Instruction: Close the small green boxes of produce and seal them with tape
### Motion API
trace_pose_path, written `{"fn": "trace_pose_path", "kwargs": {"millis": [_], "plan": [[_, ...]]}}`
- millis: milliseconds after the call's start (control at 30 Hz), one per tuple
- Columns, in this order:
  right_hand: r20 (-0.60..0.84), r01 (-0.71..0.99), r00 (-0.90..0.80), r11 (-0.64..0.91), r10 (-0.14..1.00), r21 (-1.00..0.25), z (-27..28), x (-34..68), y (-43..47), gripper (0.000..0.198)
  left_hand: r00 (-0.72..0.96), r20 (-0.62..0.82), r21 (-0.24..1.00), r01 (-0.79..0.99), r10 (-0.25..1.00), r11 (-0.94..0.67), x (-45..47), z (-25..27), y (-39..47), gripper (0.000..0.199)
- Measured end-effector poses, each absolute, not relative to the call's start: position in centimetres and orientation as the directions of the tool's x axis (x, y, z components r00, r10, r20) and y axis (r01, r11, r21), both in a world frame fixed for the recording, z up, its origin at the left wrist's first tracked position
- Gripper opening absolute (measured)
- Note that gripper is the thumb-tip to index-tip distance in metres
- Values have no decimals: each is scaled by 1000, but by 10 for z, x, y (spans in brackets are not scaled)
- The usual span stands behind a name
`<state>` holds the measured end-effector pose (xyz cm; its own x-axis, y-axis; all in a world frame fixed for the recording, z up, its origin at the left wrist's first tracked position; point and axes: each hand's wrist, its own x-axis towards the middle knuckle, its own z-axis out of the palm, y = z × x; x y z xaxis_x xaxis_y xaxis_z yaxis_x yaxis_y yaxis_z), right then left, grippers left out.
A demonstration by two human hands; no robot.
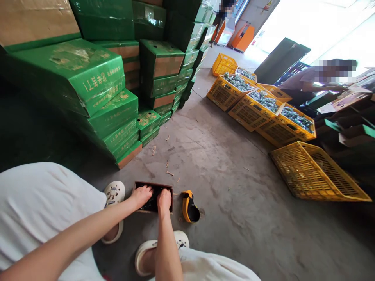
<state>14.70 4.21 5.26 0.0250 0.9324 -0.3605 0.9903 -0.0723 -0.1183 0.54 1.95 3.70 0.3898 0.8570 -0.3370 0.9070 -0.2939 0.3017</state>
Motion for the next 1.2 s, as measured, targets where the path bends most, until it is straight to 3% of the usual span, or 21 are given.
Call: {"fn": "trace_pose_path", "kwargs": {"millis": [200, 367, 567, 733, 833, 967, 1100, 1200], "plan": [[-469, 994, 25, -73, 883, -83, 85, 166, 43, 42, 427, -265, 326, 884, 864, -336, 0, 44, 7, 53], [-531, 997, 40, -71, 847, -39, 90, 165, 28, 37, 480, -234, 363, 850, 846, -382, -10, 51, -5, 41], [-611, 991, -16, -69, 792, -116, 72, 147, 21, 35, 433, -327, 393, 870, 840, -296, -5, 49, -6, 53], [-579, 973, -12, -124, 815, -196, 77, 146, 15, 26, 401, -339, 463, 858, 851, -220, -8, 58, -3, 61], [-520, 949, 14, -175, 854, -261, 90, 165, 17, 24, 336, -338, 530, 840, 879, -117, -14, 65, 3, 50], [-386, 909, 171, -296, 907, -293, 111, 205, 25, 39, 124, -311, 633, 767, 942, 108, -32, 76, 18, 36], [-371, 875, 224, -354, 901, -332, 112, 217, 21, 38, -151, -333, 719, 598, 931, 354, -55, 78, 19, 54], [-426, 858, 146, -329, 893, -395, 99, 202, 10, 26, -180, -481, 756, 410, 858, 510, -62, 68, 13, 72]]}}
